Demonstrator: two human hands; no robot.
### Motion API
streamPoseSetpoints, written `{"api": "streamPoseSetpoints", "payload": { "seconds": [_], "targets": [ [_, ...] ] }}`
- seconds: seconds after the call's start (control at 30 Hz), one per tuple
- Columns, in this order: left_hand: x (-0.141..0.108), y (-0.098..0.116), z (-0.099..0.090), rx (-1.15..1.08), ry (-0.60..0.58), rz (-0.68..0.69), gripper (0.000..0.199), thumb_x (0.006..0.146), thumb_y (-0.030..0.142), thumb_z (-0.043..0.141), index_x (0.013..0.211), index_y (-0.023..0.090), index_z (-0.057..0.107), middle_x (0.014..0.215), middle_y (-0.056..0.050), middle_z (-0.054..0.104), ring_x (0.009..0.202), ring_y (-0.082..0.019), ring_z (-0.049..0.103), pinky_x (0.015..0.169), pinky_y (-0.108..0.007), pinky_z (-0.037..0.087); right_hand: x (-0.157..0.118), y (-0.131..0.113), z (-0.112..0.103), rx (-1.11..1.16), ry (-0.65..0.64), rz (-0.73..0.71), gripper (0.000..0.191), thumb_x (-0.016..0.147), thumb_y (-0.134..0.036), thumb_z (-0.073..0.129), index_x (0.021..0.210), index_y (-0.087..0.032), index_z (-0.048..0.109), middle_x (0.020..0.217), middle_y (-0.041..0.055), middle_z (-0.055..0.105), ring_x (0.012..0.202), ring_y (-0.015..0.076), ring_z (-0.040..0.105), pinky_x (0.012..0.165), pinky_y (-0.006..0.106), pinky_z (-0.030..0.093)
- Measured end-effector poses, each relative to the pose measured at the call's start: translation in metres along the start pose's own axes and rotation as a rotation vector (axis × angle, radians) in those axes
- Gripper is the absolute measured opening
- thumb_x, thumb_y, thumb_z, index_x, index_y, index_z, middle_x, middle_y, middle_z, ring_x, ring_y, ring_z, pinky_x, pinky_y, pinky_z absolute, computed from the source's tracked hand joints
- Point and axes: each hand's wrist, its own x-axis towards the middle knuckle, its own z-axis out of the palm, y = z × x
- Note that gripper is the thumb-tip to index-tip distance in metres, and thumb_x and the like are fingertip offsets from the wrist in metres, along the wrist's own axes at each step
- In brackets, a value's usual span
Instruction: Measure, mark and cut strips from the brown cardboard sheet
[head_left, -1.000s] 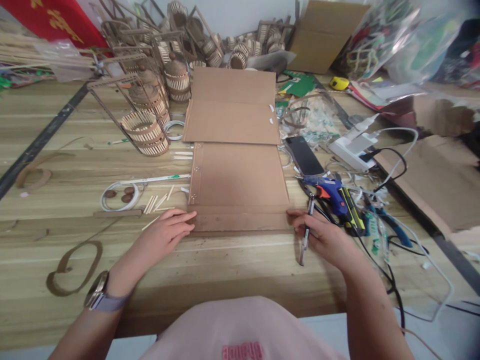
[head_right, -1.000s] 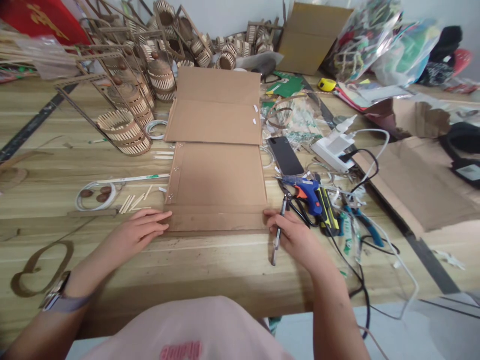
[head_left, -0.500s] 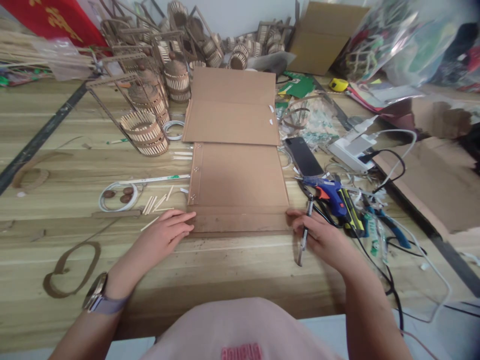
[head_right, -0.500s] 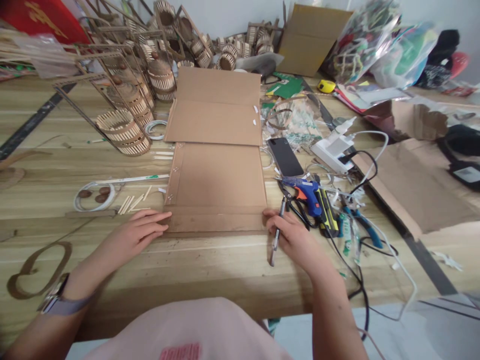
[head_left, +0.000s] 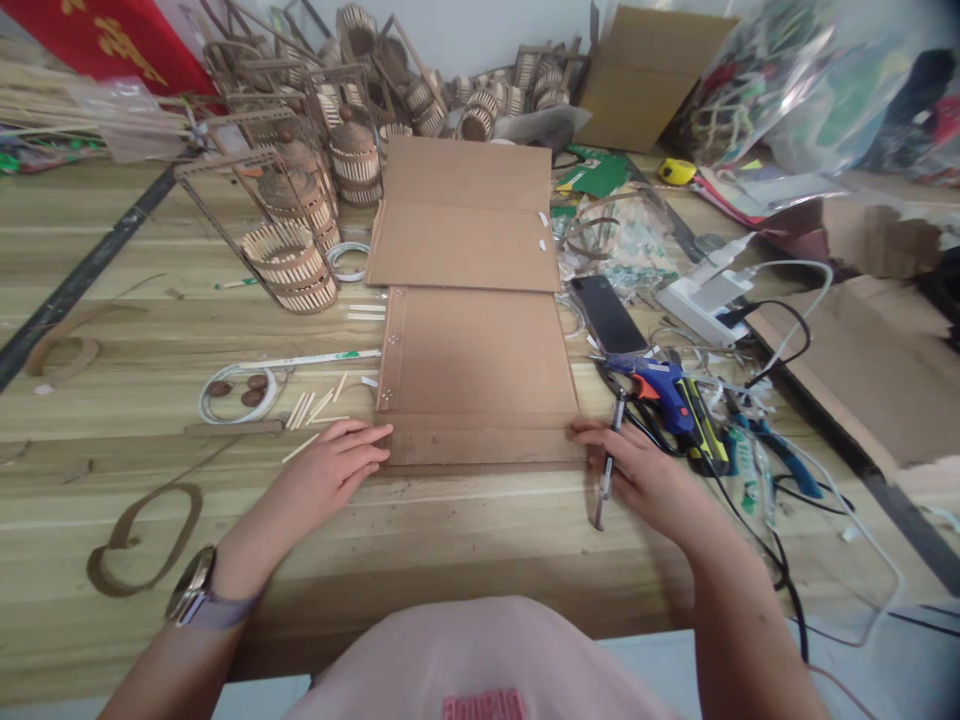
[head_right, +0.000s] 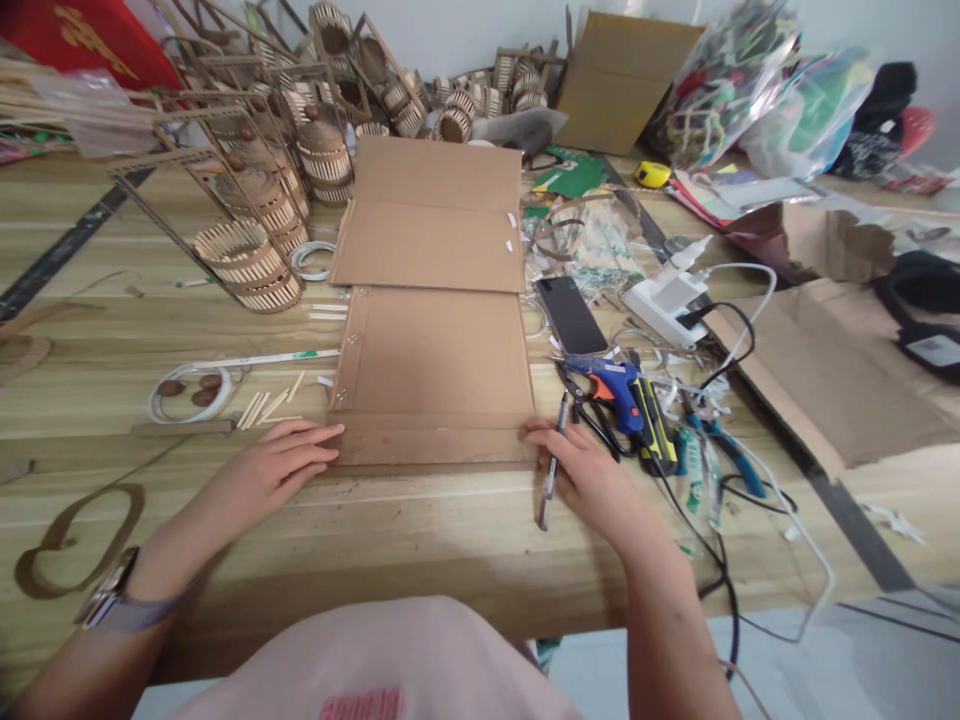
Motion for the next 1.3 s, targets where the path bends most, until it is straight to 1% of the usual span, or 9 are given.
{"api": "streamPoseSetpoints", "payload": {
  "seconds": [0.07,0.13,0.33,0.47,0.63,0.87,1.0,1.1,1.3],
  "targets": [
    [0.0001,-0.0002,0.0,0.006,-0.002,0.002,0.034,0.102,0.026,0.041,0.107,0.022,0.074,0.125,-0.006,0.069,0.111,-0.022,0.057,0.093,-0.039,0.054,-0.0003,0.0013,0.001,-0.012,0.0,-0.001,0.049,0.077,-0.003,0.046,0.117,-0.028,0.059,0.126,0.0063,0.064,0.114,0.026,0.059,0.096,0.047,0.05],
    [0.0001,-0.0004,0.0002,0.007,-0.005,0.001,0.034,0.102,0.026,0.041,0.111,0.023,0.073,0.125,-0.006,0.069,0.112,-0.022,0.057,0.093,-0.04,0.054,-0.0001,0.0013,0.0012,-0.029,-0.008,-0.012,0.051,0.075,-0.002,0.046,0.117,-0.028,0.06,0.126,0.0063,0.064,0.114,0.0263,0.059,0.096,0.046,0.05],
    [-0.001,-0.0024,0.0004,0.017,-0.008,0.026,0.033,0.099,0.018,0.043,0.113,0.024,0.073,0.126,-0.006,0.068,0.113,-0.022,0.056,0.093,-0.039,0.053,0.0016,-0.0012,0.0004,-0.086,-0.032,-0.052,0.053,0.072,0.001,0.046,0.114,-0.027,0.06,0.129,0.0062,0.061,0.114,0.026,0.058,0.096,0.044,0.05],
    [-0.002,-0.0042,-0.0003,0.011,-0.032,0.025,0.035,0.098,0.015,0.044,0.115,0.025,0.072,0.128,-0.006,0.067,0.114,-0.023,0.055,0.094,-0.04,0.053,0.0014,-0.0019,0.001,-0.118,-0.032,-0.052,0.055,0.07,0.002,0.046,0.114,-0.027,0.061,0.126,0.0065,0.062,0.116,0.026,0.058,0.096,0.043,0.05],
    [-0.0017,-0.0044,-0.0017,0.028,-0.061,0.024,0.037,0.097,0.014,0.043,0.116,0.025,0.072,0.13,-0.006,0.066,0.114,-0.023,0.054,0.094,-0.04,0.053,0.0011,-0.0035,0.0019,-0.154,-0.026,-0.044,0.055,0.069,0.002,0.045,0.113,-0.027,0.063,0.123,0.0081,0.063,0.114,0.027,0.059,0.093,0.044,0.052],
    [-0.0019,-0.0046,-0.0003,0.058,-0.05,0.034,0.038,0.096,0.013,0.042,0.115,0.026,0.073,0.13,-0.004,0.066,0.112,-0.022,0.054,0.093,-0.039,0.054,0.0012,-0.0037,0.0029,-0.182,-0.048,-0.032,0.055,0.07,0.001,0.044,0.114,-0.026,0.062,0.121,0.0099,0.062,0.115,0.0288,0.058,0.093,0.045,0.052],
    [-0.0018,-0.0039,-0.0002,0.062,-0.044,0.045,0.037,0.097,0.013,0.042,0.115,0.024,0.072,0.129,-0.005,0.066,0.112,-0.023,0.054,0.093,-0.04,0.054,0.0009,-0.0033,0.0035,-0.183,-0.051,-0.039,0.057,0.069,0.003,0.043,0.115,-0.026,0.061,0.124,0.0092,0.06,0.116,0.0282,0.057,0.094,0.046,0.052],
    [-0.0015,-0.0034,-0.001,0.061,-0.053,0.042,0.036,0.097,0.014,0.043,0.115,0.025,0.072,0.13,-0.005,0.066,0.112,-0.023,0.054,0.093,-0.04,0.054,0.0009,-0.0035,0.0038,-0.187,-0.048,-0.039,0.057,0.07,0.002,0.043,0.115,-0.027,0.061,0.123,0.009,0.061,0.114,0.0283,0.058,0.094,0.047,0.052],
    [-0.0009,-0.0034,-0.0023,0.074,-0.064,0.048,0.038,0.097,0.012,0.042,0.116,0.025,0.072,0.13,-0.005,0.066,0.112,-0.023,0.054,0.094,-0.04,0.053,0.0007,-0.0029,0.0041,-0.169,-0.031,-0.033,0.058,0.069,0.001,0.046,0.116,-0.029,0.064,0.124,0.0081,0.062,0.115,0.0272,0.058,0.096,0.044,0.051]
  ]
}}
